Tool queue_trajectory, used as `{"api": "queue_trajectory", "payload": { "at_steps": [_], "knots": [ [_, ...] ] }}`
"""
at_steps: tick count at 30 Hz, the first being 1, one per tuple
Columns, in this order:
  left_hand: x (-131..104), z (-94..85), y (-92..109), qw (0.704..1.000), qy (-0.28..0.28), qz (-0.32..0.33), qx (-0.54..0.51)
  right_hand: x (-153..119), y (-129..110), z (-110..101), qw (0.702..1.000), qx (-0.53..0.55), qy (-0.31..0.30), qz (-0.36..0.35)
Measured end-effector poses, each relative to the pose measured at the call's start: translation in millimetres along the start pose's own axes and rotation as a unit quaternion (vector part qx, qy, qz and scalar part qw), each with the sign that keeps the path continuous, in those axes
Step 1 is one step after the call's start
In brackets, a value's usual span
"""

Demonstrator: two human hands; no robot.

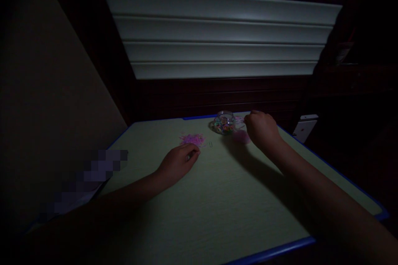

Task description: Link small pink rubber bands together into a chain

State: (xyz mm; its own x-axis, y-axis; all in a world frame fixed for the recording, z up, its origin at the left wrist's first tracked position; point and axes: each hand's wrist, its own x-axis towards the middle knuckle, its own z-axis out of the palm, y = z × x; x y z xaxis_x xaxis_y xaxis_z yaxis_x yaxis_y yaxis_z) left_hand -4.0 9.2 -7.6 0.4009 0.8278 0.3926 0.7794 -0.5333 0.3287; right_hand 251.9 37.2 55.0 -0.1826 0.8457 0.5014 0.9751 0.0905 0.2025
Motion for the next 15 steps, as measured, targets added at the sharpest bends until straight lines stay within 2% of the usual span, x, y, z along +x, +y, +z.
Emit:
{"api": "queue_trajectory", "payload": {
  "at_steps": [3, 6, 10, 12, 15],
  "knots": [
    [0, 0.1, 0, 1.0, -0.001, 0.001, -0.002, 0, -1, -1, 1.0, 0.005, -0.001, -0.006],
    [0, 0.3, 0, 1.0, -0.005, -0.001, -0.002, -1, -7, -3, 0.999, 0.037, 0.028, -0.023],
    [0, 0.8, 0, 1.0, -0.008, 0.0, -0.002, -8, -29, 2, 0.987, 0.12, 0.07, -0.077],
    [0, 1.2, 0, 1.0, -0.004, 0.0, -0.001, -13, -43, 10, 0.975, 0.174, 0.056, -0.125],
    [0, 1.7, 0, 1.0, -0.001, 0.004, 0.0, -18, -60, 25, 0.952, 0.263, 0.031, -0.154]
  ]
}}
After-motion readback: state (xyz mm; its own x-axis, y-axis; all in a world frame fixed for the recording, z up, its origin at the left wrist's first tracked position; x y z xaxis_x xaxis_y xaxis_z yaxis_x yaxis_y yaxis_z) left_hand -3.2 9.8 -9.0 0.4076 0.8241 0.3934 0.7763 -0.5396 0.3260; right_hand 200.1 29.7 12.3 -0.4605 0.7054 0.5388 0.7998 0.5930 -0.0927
